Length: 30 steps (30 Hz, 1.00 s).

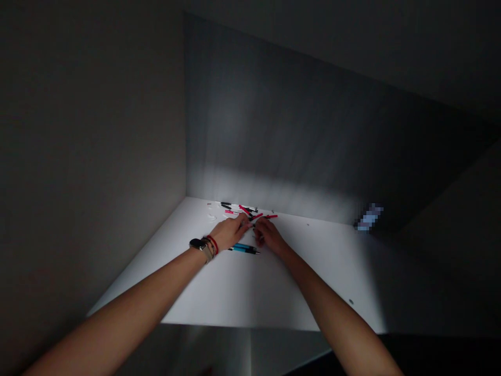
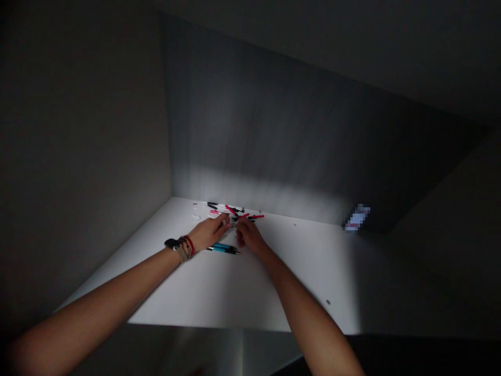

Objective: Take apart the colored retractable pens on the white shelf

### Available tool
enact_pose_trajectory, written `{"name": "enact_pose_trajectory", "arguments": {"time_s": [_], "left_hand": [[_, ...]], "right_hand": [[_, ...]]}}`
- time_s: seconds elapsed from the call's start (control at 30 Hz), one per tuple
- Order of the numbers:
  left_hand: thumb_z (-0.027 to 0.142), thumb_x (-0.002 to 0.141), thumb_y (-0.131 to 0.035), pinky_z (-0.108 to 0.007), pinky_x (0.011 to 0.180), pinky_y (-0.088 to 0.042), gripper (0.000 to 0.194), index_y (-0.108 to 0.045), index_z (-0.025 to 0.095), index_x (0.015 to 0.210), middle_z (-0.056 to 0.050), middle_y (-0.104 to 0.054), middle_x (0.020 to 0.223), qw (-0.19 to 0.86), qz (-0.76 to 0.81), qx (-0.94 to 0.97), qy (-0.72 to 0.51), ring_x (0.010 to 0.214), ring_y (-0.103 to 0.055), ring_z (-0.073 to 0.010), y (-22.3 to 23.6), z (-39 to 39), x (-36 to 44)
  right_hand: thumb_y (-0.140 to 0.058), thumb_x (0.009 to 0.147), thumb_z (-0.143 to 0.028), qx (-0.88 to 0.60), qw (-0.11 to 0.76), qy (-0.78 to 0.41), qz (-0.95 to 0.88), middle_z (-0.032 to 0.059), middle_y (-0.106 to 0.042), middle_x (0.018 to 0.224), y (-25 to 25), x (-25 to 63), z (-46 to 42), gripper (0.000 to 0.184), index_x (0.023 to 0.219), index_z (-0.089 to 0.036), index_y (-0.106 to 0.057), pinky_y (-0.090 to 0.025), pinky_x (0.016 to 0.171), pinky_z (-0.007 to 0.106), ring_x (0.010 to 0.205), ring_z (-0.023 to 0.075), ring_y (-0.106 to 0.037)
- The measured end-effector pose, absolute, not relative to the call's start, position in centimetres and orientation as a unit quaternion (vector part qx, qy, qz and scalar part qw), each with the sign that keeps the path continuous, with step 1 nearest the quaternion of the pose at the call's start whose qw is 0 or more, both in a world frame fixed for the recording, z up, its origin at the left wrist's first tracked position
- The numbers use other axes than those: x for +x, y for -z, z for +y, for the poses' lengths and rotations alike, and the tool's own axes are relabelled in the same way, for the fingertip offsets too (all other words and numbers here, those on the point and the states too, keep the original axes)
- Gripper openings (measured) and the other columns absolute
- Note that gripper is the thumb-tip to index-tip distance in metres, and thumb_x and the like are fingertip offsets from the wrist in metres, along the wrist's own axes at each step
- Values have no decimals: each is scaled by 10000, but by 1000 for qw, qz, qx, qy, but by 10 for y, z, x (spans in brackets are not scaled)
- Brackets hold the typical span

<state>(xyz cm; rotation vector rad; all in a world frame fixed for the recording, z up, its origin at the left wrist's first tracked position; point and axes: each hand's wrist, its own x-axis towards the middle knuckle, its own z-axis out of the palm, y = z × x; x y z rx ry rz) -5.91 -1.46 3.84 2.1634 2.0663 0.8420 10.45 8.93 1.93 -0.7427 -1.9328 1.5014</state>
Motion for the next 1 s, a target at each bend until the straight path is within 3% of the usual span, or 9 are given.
{"name": "enact_pose_trajectory", "arguments": {"time_s": [0.1,0.27,0.5,0.6,0.77,0.9,1.0], "left_hand": [[562,961,-368,-276,596,-394,407,-509,231,1152,-44,-677,784,16,656,699,-284,741,-663,-243,-41,-15,-61],[477,976,-388,-276,640,-418,317,-523,245,1147,-56,-706,956,-3,653,694,-303,863,-672,-242,-43,-14,-63],[447,995,-330,-286,687,-446,354,-617,248,1056,-68,-716,931,1,663,686,-301,879,-674,-242,-38,-12,-65],[428,996,-328,-287,700,-453,352,-619,233,1033,-72,-712,907,9,657,682,-321,851,-674,-236,-37,-10,-67],[381,1002,-321,-286,783,-467,324,-590,213,1065,-56,-714,862,64,597,680,-421,840,-678,-212,-42,-10,-68],[414,989,-380,-316,879,-472,271,-545,218,1078,-68,-729,1025,101,555,625,-540,945,-667,-205,-51,-12,-68],[473,944,-475,-355,867,-506,288,-475,210,1063,-108,-718,1094,192,495,541,-653,932,-676,-202,-55,-8,-70]], "right_hand": [[-490,836,-485,-288,299,-521,-746,-51,-500,497,-15,107,97,326,675,-202,-466,-357,370,212,367,99,-464],[-531,847,-467,-305,290,-437,-795,-36,-475,423,-9,112,107,396,572,-187,-485,-346,416,217,377,94,-441],[-540,833,-547,-333,326,-468,-751,-31,-589,573,-9,109,105,365,881,-189,-593,-314,340,212,356,101,-463],[-546,833,-549,-331,318,-459,-761,-23,-604,598,-6,109,106,372,900,-188,-600,-329,340,206,363,99,-478],[-530,868,-464,-322,313,-418,-789,-7,-622,632,-2,109,108,306,823,-175,-619,-365,397,200,393,87,-500],[-540,874,-457,-288,318,-426,-796,-7,-624,648,-3,108,105,309,825,-166,-634,-381,431,194,414,76,-500],[-498,887,-544,-270,315,-454,-788,-2,-636,697,-4,107,101,409,899,-164,-648,-365,419,190,407,64,-485]]}}
